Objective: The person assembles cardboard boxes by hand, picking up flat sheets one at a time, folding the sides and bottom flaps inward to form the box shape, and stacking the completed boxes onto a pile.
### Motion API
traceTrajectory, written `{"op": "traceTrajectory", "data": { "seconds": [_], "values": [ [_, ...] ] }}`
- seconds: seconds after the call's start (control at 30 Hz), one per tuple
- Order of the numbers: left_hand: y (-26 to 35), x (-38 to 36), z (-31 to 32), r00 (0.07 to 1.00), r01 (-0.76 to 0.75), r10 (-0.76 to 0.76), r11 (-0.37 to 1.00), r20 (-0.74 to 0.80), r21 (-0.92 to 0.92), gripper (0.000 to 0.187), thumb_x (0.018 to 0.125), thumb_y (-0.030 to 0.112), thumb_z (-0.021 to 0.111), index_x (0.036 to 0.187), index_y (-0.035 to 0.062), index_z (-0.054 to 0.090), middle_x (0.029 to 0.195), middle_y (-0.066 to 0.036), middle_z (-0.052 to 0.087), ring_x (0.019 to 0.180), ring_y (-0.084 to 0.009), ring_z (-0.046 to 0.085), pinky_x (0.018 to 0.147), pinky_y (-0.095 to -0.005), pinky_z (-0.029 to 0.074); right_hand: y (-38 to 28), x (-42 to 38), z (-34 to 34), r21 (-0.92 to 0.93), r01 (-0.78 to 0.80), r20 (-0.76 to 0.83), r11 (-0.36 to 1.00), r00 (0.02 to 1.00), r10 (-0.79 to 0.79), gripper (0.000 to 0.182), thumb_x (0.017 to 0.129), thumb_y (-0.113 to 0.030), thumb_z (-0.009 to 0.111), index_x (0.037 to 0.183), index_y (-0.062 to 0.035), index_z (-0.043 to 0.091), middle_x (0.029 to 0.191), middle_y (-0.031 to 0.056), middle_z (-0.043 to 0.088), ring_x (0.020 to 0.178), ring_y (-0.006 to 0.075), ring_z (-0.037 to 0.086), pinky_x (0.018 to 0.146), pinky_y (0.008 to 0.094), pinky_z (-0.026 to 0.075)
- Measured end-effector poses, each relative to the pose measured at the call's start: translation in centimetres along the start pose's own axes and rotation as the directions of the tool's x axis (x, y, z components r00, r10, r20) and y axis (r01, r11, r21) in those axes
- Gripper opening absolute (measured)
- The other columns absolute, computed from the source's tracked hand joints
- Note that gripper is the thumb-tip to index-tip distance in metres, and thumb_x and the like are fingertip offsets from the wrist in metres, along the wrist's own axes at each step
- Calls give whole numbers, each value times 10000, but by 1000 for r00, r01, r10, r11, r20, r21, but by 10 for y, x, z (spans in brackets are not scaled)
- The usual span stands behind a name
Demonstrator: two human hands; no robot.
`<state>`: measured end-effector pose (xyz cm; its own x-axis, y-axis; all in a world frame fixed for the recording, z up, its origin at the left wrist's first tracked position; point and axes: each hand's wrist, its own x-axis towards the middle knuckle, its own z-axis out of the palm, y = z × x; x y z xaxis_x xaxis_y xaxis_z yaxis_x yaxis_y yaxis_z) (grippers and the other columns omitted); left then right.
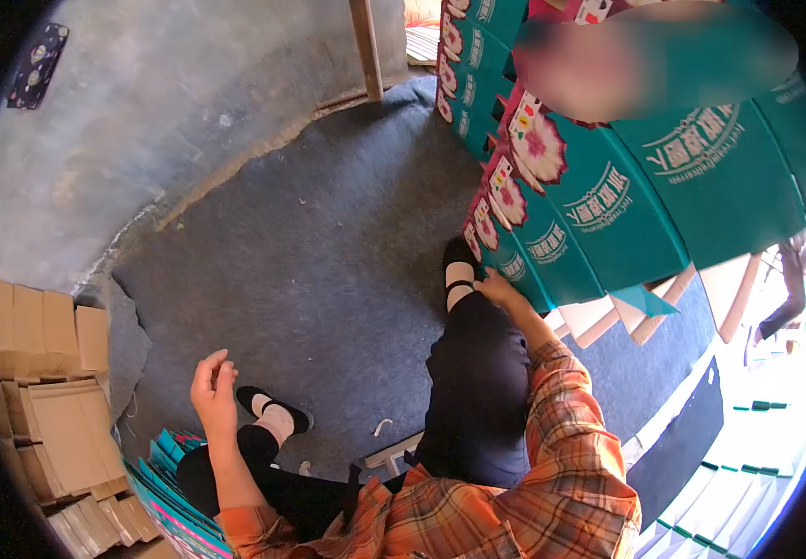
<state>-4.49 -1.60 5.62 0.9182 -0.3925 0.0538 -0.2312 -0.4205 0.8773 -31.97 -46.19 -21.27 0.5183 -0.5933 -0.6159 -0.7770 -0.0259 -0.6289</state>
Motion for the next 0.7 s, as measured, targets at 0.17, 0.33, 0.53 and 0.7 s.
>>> {"op": "traceTrajectory", "data": {
  "seconds": [0.17, 0.33, 0.53, 0.7],
  "values": [
    [10, 14, 20, 995, -50, 40, 993, 89, 105, 187, 861, 2, 593, 1038, -4, 653, 888, -53, 592, 759, -112, 583, 675, -235, 476, -7, -10, -7, 240, 15, 87, 971, 995, -37, 867, 835, -229, 662, 1489, 6, 144, 1485, 274, 294, 1378, 360, 318, 1098, 407, 312],
    [8, 35, 36, 988, -48, 29, 991, 153, 125, 196, 851, -6, 584, 1034, -4, 655, 883, -60, 598, 765, -121, 593, 680, -242, 484, -9, -9, -13, 223, 13, 113, 975, 993, -39, 849, 847, -199, 659, 1495, -7, 145, 1503, 275, 253, 1409, 351, 261, 1116, 409, 281],
    [-24, 45, 32, 974, -45, 10, 988, 225, 150, 193, 882, 43, 583, 1061, 1, 641, 889, -45, 590, 783, -121, 585, 709, -250, 480, -11, -10, -24, 192, -44, 107, 980, 994, 23, 814, 869, -199, 641, 1500, -27, 157, 1507, 257, 265, 1409, 334, 268, 1122, 382, 265],
    [-61, 54, 8, 968, -24, -24, 982, 251, 186, 191, 880, 36, 584, 1057, -6, 642, 891, -44, 590, 784, -120, 585, 710, -248, 480, -42, -26, -34, 156, -134, 82, 979, 989, 122, 801, 884, -223, 632, 1493, -4, 160, 1504, 251, 279, 1406, 308, 280, 1120, 360, 261]
  ]
}}
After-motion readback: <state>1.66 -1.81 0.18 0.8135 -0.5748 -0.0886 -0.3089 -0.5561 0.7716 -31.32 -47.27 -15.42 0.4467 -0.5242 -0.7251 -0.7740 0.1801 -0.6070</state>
